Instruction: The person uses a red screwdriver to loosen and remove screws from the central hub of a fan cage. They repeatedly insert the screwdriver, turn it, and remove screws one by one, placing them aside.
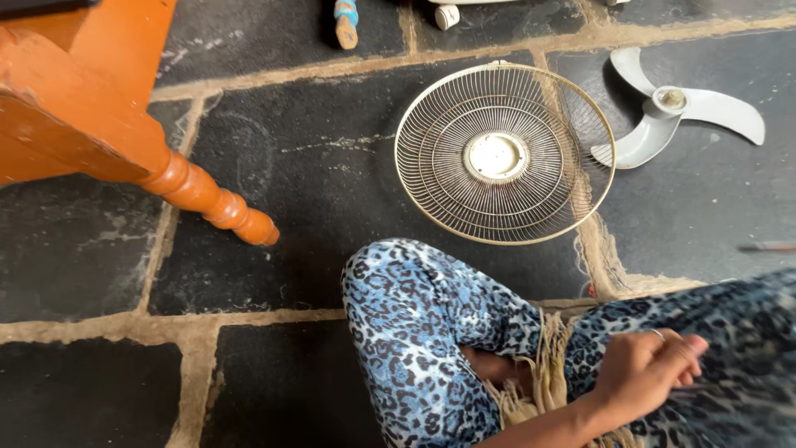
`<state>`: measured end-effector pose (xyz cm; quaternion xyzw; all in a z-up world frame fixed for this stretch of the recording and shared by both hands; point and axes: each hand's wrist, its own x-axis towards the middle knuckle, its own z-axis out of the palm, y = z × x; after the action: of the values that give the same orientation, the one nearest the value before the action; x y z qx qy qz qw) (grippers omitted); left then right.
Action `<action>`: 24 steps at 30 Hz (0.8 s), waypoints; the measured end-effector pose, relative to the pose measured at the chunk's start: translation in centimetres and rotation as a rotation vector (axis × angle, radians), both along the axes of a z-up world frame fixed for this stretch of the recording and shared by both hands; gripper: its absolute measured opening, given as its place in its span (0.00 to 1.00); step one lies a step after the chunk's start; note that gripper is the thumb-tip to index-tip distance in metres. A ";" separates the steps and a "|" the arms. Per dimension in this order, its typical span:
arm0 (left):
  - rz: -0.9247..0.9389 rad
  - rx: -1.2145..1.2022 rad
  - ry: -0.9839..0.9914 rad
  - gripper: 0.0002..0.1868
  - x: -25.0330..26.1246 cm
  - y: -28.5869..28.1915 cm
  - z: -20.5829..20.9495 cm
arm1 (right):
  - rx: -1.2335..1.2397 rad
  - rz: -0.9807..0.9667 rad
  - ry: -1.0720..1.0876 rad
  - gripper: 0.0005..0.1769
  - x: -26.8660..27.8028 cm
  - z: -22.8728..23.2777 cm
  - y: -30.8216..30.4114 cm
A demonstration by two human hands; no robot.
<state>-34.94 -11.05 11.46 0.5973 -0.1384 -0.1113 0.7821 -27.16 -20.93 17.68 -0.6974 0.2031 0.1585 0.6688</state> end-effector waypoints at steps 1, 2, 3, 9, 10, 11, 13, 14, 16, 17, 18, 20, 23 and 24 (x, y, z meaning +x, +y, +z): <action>-0.013 0.030 -0.035 0.28 -0.3 0.1 0.1 | -0.022 0.002 -0.003 0.20 0.4 0.1 -0.2; -0.026 0.061 -0.072 0.29 -0.3 0.2 0.2 | -0.051 0.004 -0.012 0.20 0.8 0.2 -0.4; 0.012 0.038 -0.061 0.29 0.1 0.5 0.4 | -0.088 -0.003 -0.039 0.20 1.3 0.4 -0.6; 0.139 -0.221 0.227 0.18 3.5 2.4 0.9 | -0.437 -0.018 -0.411 0.20 7.2 4.9 -0.5; 0.146 -0.231 0.244 0.19 4.0 2.9 0.7 | -0.528 0.003 -0.472 0.20 9.3 6.2 -0.8; 0.153 -0.242 0.261 0.21 4.4 3.3 0.4 | -0.613 0.021 -0.521 0.20 11.6 7.4 -1.2; 0.177 -0.204 0.271 0.24 5.0 4.4 -0.4 | -0.813 0.129 -0.526 0.20 16.1 9.0 -2.3; 0.190 -0.185 0.275 0.25 5.4 4.9 -0.8 | -0.911 0.201 -0.511 0.20 18.1 9.1 -2.8; 0.222 -0.172 0.259 0.25 6.3 6.0 -1.6 | -1.093 0.392 -0.416 0.20 21.4 8.1 -3.1; 0.239 -0.165 0.250 0.25 6.9 6.6 -1.9 | -1.172 0.508 -0.366 0.20 22.3 7.2 -3.1; 0.243 -0.127 0.288 0.24 7.4 7.2 -1.8 | -1.235 0.597 -0.320 0.20 22.6 6.6 -2.9; 0.250 -0.051 0.367 0.23 8.4 8.5 -1.6 | -1.443 0.764 -0.308 0.20 22.6 5.4 -2.5; 0.244 -0.042 0.343 0.24 11.0 10.4 -0.5 | -1.499 0.833 -0.550 0.20 23.2 3.9 -1.9; 0.186 0.031 0.310 0.23 12.0 11.2 -0.1 | -1.448 0.831 -0.653 0.20 23.7 3.6 -1.9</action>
<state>-22.92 0.10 11.36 0.5952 0.0414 -0.1316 0.7917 -3.47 -22.78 21.25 -0.9760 -0.2161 0.0146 -0.0219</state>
